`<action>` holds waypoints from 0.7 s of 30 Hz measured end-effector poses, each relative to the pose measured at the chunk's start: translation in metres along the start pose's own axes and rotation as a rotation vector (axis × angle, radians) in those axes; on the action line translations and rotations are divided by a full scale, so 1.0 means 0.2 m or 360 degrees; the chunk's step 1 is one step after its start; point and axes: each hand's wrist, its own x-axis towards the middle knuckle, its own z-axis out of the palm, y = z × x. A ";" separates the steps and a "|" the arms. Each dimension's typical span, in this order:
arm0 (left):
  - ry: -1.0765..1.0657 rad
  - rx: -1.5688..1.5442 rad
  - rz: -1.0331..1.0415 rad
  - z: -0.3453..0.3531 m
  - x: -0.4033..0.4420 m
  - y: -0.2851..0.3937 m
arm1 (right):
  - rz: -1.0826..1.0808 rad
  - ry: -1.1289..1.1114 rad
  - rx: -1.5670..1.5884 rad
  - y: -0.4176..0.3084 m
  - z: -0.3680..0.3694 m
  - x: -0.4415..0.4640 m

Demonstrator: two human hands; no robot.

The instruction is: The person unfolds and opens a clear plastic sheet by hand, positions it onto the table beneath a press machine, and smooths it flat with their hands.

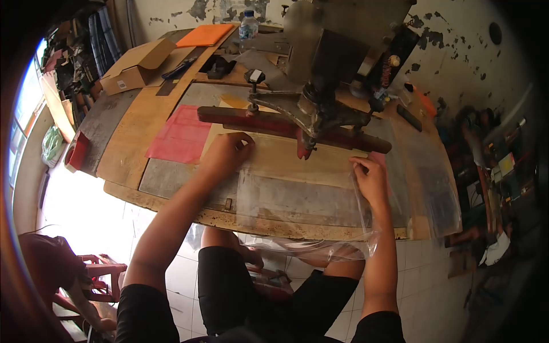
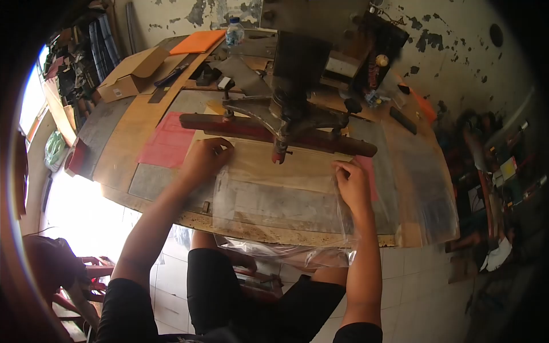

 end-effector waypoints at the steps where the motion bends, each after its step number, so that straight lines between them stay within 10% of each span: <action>1: 0.0004 -0.0017 -0.0032 -0.01 0.00 0.01 | 0.0011 -0.0007 -0.0002 -0.01 0.00 0.00; 21: 0.0004 -0.0008 0.0028 0.00 0.01 -0.02 | 0.0019 0.0035 0.0025 -0.02 -0.01 0.02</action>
